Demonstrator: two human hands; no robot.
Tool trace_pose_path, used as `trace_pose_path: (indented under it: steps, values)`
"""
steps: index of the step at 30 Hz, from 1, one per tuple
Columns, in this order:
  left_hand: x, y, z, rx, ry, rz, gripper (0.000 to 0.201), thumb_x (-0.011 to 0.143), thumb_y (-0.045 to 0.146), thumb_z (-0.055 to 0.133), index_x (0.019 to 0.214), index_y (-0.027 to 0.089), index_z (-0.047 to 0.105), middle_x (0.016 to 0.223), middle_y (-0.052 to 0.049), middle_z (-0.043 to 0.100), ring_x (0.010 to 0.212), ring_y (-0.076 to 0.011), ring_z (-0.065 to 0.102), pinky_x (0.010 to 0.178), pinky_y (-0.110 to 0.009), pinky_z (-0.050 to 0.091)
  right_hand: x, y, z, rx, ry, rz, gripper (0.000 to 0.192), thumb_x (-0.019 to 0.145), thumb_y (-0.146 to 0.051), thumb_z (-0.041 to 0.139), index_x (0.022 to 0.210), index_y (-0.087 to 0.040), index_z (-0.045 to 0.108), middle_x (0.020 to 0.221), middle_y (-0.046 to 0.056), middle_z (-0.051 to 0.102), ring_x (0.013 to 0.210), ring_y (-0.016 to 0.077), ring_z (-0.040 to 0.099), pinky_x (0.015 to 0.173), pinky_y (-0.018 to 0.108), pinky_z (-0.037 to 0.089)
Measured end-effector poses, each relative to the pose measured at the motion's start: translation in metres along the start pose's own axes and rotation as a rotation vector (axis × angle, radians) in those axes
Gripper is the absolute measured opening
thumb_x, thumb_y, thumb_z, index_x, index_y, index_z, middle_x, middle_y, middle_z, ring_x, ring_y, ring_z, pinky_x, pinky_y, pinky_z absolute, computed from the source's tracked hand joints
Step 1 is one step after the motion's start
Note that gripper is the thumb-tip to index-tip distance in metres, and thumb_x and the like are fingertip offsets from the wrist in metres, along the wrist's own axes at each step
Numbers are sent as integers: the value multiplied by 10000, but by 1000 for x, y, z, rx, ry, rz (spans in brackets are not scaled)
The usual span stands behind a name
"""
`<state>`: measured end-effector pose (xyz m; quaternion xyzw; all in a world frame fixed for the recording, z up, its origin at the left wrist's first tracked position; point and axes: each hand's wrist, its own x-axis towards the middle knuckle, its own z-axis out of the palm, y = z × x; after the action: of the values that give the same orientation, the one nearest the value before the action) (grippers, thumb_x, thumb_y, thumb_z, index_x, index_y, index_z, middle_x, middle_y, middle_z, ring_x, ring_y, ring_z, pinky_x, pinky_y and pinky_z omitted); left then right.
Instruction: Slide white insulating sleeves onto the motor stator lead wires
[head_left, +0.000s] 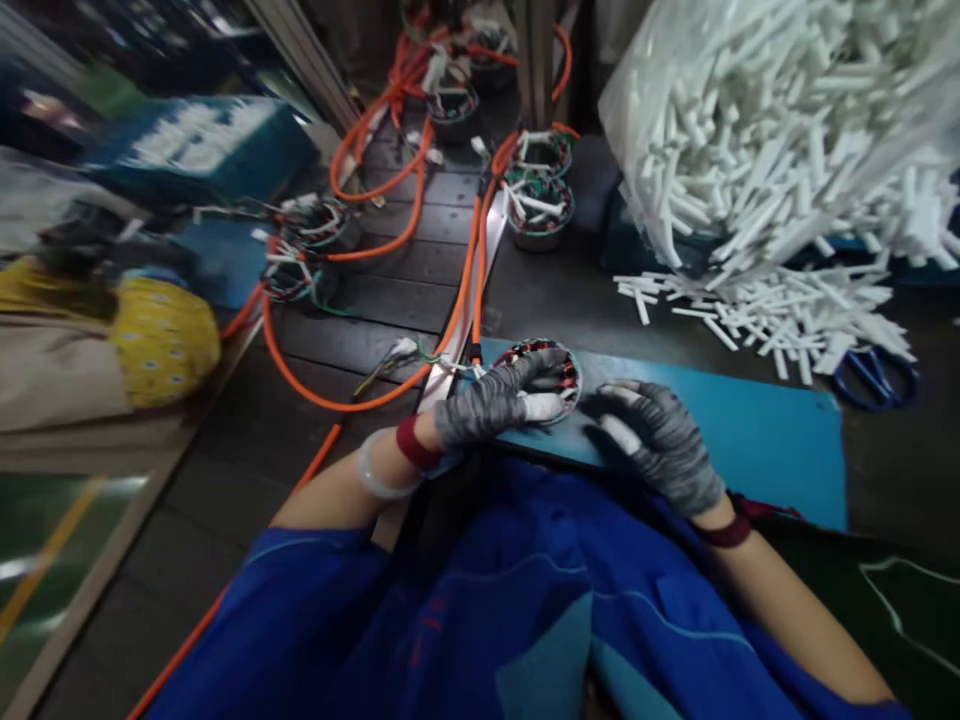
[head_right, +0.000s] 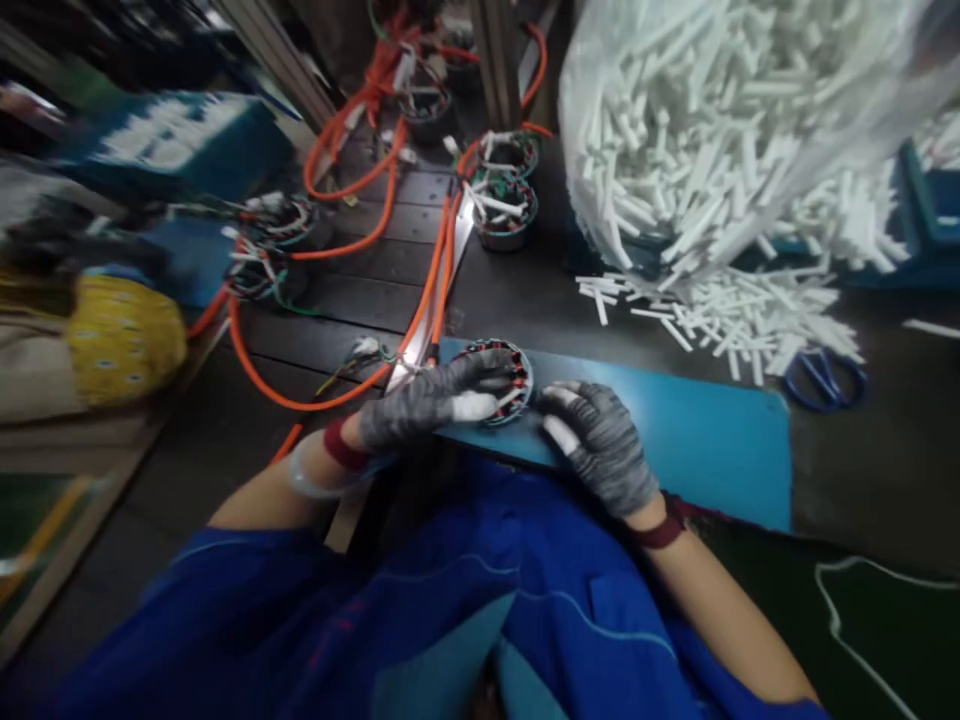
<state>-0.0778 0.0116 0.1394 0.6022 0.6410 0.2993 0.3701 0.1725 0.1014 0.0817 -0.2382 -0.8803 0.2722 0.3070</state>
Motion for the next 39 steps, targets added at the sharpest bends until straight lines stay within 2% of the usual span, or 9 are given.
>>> trace_pose_path:
  steps: [3, 5, 10, 13, 19, 23, 28, 35, 39]
  values:
    - [11, 6, -32, -60, 36, 226, 557, 1028, 351, 537, 1572, 260, 459, 1480, -94, 646, 1275, -258, 688, 1045, -410, 600, -6, 3, -2, -25, 25, 4, 295, 995, -281, 651, 1284, -239, 695, 1244, 110, 738, 1165, 282, 695, 1019, 495, 581]
    - [26, -7, -63, 117, 152, 392, 491, 1026, 350, 516, 1505, 243, 542, 1514, -88, 617, 1377, -270, 606, 1176, -480, 498, -8, 5, -1, -29, 39, -47, 340, 987, -266, 665, 1326, -243, 674, 1313, 116, 715, 1247, 293, 661, 1076, 525, 551]
    - [61, -71, -93, 510, -341, 332, 481, 907, 327, 643, 1360, 167, 665, 1330, -150, 726, 1240, -277, 671, 1118, -465, 515, 12, 7, 15, 70, -136, -213, 382, 1058, -240, 509, 1424, -239, 616, 1468, 107, 649, 1449, 272, 527, 1192, 537, 459]
    - [61, -91, -87, 687, -413, 291, 464, 887, 295, 657, 1336, 180, 685, 1389, -147, 695, 1327, -281, 610, 1149, -451, 468, 37, 5, 24, 85, -274, -208, 387, 1072, -296, 477, 1420, -235, 635, 1435, 102, 676, 1407, 271, 555, 1183, 511, 446]
    - [17, -41, -106, 964, -259, 202, 395, 846, 546, 714, 994, 194, 813, 912, -102, 786, 923, -293, 725, 1054, -496, 508, 73, 3, 31, 161, -431, -50, 344, 975, -462, 647, 1165, -209, 784, 962, 88, 778, 892, 241, 659, 903, 423, 483]
    - [-18, -2, -122, 853, -49, 206, 587, 891, 724, 623, 1204, 257, 792, 867, -80, 795, 786, -257, 726, 796, -371, 561, 65, 8, 32, 610, -300, 129, 317, 967, -488, 648, 994, -200, 777, 910, 54, 755, 843, 202, 650, 844, 375, 499]
    - [-29, -6, -100, 388, -193, 68, 551, 935, 702, 586, 1154, 252, 816, 985, -51, 833, 828, -207, 774, 786, -273, 595, 58, 16, 22, 1075, -339, 379, 357, 942, -552, 675, 1066, -225, 743, 986, 33, 778, 856, 193, 699, 811, 351, 562]
    - [-38, -25, -57, 320, 167, -73, 388, 1025, 535, 532, 1033, 287, 831, 907, -25, 822, 794, -208, 762, 780, -306, 631, 47, 23, 6, 623, -184, 130, 333, 984, -507, 647, 1177, -252, 740, 1186, 72, 763, 1127, 242, 692, 1029, 446, 537]
    - [-15, -52, -44, 366, 187, -155, 433, 1001, 559, 535, 1104, 224, 790, 1088, -72, 815, 984, -258, 761, 959, -396, 608, 34, 28, -6, 485, -10, 173, 300, 1010, -474, 617, 1203, -272, 727, 1179, 58, 768, 1094, 234, 709, 994, 427, 554]
